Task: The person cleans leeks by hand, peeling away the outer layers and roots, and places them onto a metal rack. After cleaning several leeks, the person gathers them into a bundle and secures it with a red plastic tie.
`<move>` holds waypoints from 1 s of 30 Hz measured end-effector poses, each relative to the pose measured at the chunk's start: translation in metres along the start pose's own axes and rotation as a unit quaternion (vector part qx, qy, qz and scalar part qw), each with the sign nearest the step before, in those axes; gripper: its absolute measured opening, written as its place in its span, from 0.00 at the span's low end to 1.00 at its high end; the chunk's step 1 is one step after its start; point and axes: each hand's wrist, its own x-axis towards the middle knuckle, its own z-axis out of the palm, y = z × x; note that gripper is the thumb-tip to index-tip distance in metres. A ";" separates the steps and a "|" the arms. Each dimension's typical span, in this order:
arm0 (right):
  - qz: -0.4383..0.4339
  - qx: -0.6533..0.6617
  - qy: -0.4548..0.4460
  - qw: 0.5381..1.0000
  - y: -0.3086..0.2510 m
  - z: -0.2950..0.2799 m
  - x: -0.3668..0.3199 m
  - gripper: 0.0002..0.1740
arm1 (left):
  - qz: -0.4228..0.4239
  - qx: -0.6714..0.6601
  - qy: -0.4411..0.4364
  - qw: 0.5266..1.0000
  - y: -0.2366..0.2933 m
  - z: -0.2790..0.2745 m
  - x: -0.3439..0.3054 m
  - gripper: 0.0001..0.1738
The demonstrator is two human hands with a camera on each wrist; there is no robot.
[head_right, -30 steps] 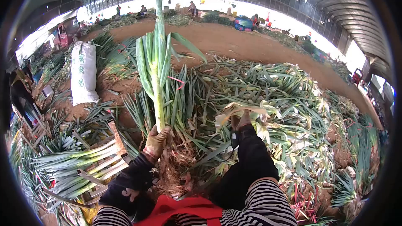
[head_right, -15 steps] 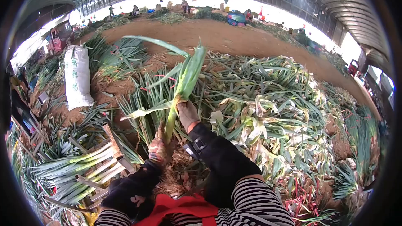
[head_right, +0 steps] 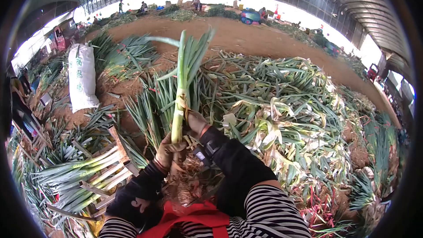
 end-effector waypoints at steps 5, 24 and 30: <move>-0.206 -0.753 -0.209 0.589 -0.016 -0.011 -0.009 0.13 | -0.042 -0.153 -0.128 0.979 0.008 -0.011 -0.007 0.27; 0.049 -0.904 -0.049 0.422 0.016 -0.157 0.013 0.22 | -0.085 -0.165 -0.261 0.947 0.042 0.001 -0.008 0.35; -0.148 -0.759 0.380 0.508 -0.060 -0.135 -0.023 0.23 | -0.076 -0.176 -0.260 0.946 0.044 -0.014 -0.010 0.37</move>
